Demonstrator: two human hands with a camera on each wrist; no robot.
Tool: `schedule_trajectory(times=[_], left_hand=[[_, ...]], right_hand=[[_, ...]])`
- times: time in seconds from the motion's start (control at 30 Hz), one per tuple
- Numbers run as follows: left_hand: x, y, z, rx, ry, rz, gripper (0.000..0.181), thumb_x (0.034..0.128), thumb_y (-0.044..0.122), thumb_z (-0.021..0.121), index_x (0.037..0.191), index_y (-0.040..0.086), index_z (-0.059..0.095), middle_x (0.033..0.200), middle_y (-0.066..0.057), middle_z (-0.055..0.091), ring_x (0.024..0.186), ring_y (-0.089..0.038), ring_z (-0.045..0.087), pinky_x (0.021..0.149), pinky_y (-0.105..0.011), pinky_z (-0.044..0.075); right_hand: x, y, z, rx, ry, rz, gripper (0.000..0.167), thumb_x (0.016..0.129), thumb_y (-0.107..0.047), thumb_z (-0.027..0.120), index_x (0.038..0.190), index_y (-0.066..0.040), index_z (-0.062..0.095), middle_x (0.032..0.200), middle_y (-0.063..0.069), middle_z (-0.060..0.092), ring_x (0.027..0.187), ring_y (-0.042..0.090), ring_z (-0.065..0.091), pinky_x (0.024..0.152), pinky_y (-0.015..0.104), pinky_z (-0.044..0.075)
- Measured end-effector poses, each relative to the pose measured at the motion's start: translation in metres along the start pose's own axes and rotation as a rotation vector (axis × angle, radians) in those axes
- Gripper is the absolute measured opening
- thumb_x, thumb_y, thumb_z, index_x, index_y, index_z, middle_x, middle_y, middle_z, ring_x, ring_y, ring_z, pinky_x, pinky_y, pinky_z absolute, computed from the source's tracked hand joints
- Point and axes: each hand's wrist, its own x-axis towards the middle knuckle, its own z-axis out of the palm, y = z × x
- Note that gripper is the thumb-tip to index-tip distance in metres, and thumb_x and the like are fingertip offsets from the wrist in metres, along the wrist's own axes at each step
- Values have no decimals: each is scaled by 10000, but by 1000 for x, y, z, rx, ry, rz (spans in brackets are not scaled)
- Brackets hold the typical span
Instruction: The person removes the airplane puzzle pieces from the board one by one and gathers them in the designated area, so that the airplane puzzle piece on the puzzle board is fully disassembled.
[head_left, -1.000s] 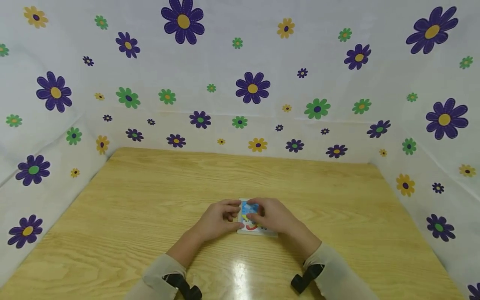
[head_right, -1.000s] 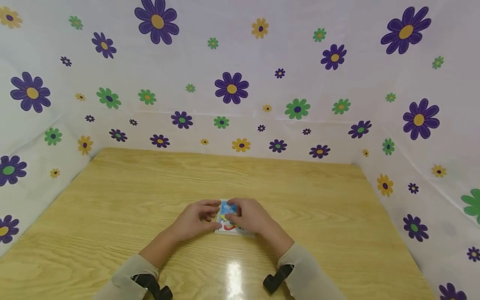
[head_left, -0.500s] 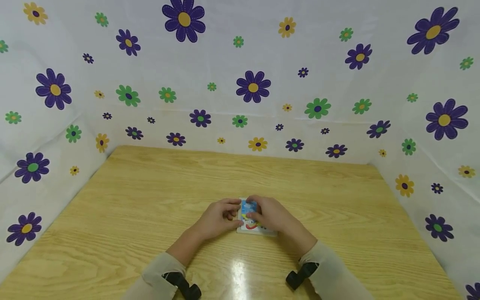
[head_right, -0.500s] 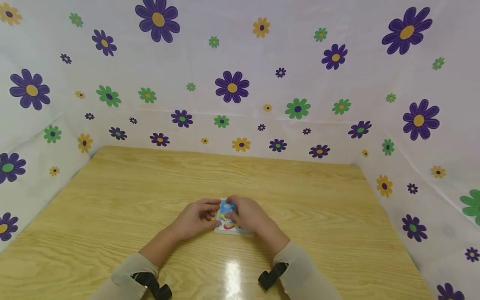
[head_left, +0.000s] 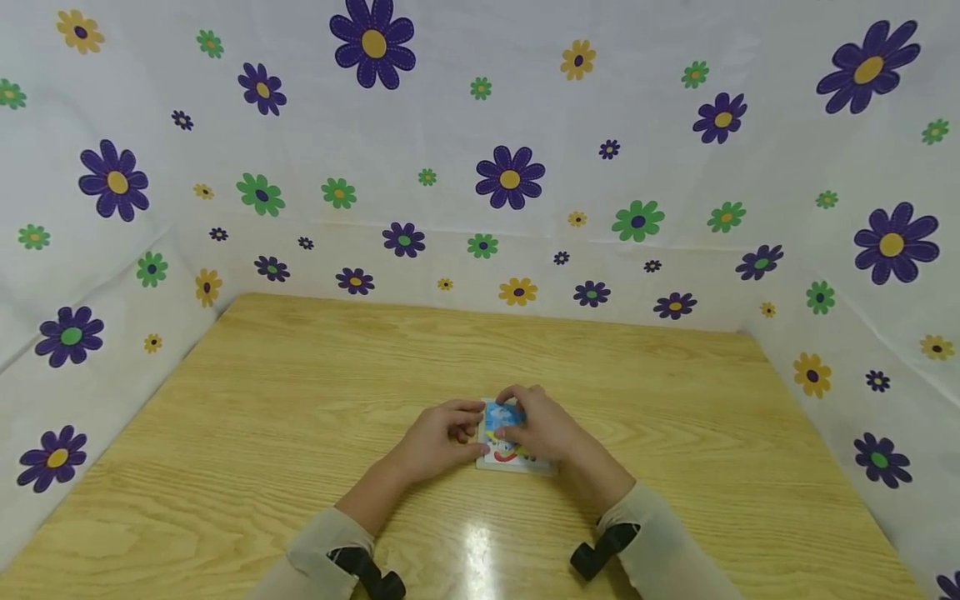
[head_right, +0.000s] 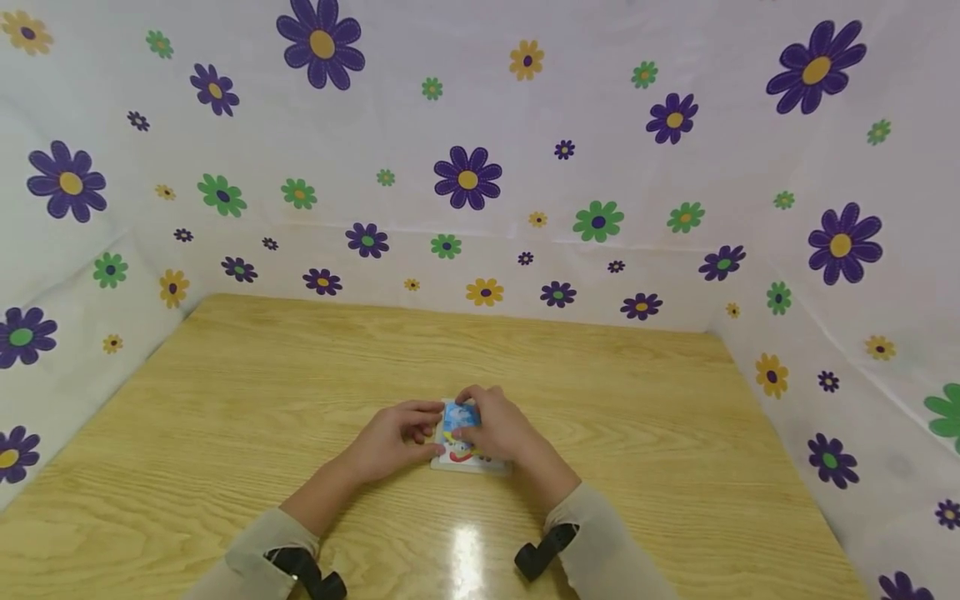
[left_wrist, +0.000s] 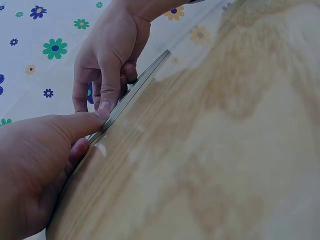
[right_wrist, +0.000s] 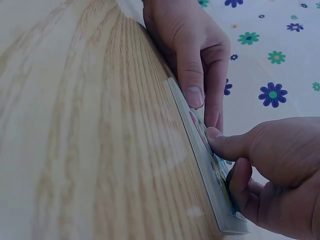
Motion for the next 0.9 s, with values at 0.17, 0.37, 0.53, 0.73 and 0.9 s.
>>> schedule_trajectory(times=[0.17, 0.37, 0.53, 0.73, 0.9], left_hand=[[1, 0, -1, 6, 1, -8, 487, 865, 203, 800, 1279, -15, 662, 1351, -108, 609, 908, -111, 597, 766, -201, 539], [0, 2, -2, 2, -12, 0, 482, 874, 199, 790, 1281, -22, 658, 1358, -121, 601, 913, -118, 596, 766, -201, 537], [-1, 2, -2, 7, -4, -10, 479, 872, 194, 793, 1282, -14, 659, 1352, -109, 606, 912, -117, 600, 765, -207, 539], [0, 1, -1, 8, 2, -30, 520, 870, 193, 795, 1321, -6, 631, 1283, -87, 637, 908, -112, 608, 772, -208, 540], [0, 2, 1, 2, 4, -25, 488, 860, 174, 802, 1285, -16, 656, 1302, -87, 634, 910, -107, 608, 783, -199, 542]], right_hand=[[-1, -3, -1, 4, 28, -39, 381, 918, -223, 742, 1262, -137, 600, 1265, 113, 494, 908, 187, 551, 859, 376, 504], [-3, -5, -1, -21, 45, -96, 393, 913, -185, 746, 1264, -79, 604, 1267, 82, 557, 898, 154, 553, 866, 362, 507], [-7, -3, 2, -3, 111, -155, 426, 921, -151, 732, 1329, -119, 614, 1159, 83, 574, 795, 129, 535, 726, 278, 498], [-11, 2, 9, 99, 254, -186, 241, 952, -87, 671, 1184, -137, 713, 979, 39, 591, 833, 126, 590, 729, 243, 518], [-16, 8, 10, 174, 278, -118, 226, 959, -93, 662, 1180, -128, 695, 926, 16, 603, 828, 132, 606, 721, 256, 509]])
